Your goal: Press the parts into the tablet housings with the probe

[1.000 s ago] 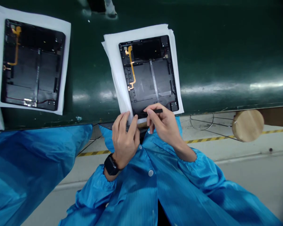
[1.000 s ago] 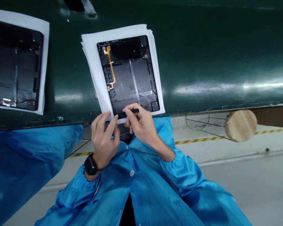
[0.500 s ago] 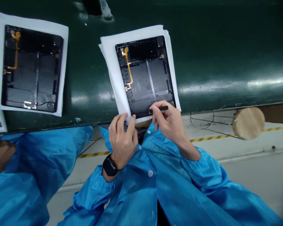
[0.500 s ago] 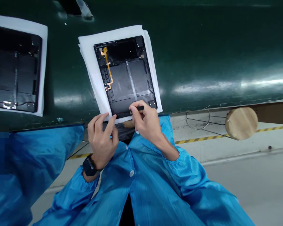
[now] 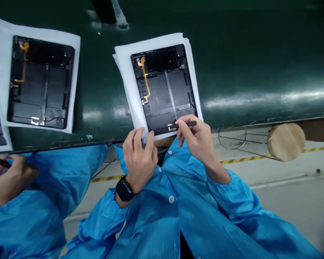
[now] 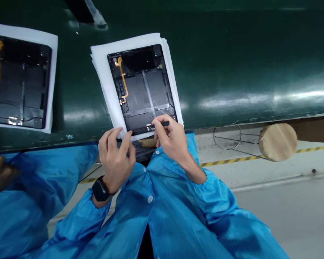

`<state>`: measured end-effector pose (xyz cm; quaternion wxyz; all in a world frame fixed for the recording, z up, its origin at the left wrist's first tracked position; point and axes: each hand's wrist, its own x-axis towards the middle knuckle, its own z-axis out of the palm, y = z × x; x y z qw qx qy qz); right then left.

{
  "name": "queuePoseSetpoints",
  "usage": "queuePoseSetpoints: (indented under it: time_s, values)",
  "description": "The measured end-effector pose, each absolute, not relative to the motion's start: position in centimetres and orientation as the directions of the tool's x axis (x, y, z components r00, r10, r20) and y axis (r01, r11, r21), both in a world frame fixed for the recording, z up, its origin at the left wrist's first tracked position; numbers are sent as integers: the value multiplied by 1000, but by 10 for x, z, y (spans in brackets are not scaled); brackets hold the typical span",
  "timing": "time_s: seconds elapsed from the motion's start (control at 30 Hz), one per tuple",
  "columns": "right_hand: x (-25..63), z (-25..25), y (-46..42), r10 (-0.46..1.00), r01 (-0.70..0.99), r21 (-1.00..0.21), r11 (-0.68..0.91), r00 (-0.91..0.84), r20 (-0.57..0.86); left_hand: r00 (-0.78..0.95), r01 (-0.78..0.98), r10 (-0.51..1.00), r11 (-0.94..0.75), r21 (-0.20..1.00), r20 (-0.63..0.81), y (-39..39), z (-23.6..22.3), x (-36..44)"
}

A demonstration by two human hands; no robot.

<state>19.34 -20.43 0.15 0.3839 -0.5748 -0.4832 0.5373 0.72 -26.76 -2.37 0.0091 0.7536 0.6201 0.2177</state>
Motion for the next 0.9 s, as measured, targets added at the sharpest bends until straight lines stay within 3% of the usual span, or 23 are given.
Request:
queuePoseSetpoints:
  time_s: [0.17,0.43,0.9]
  values:
    - [191,4,-211,978,222,-956,-191,-38,-204,142,933,929,-241,268,342,-272,-24,10]
    - [187,-6,-225,999,432,-902,10,-39,-7,164,907,937,-267,325,310,-268,-32,26]
    - [178,1,-235,998,690,-723,41,-67,-8,203,895,928,-305,327,311,-261,-34,25]
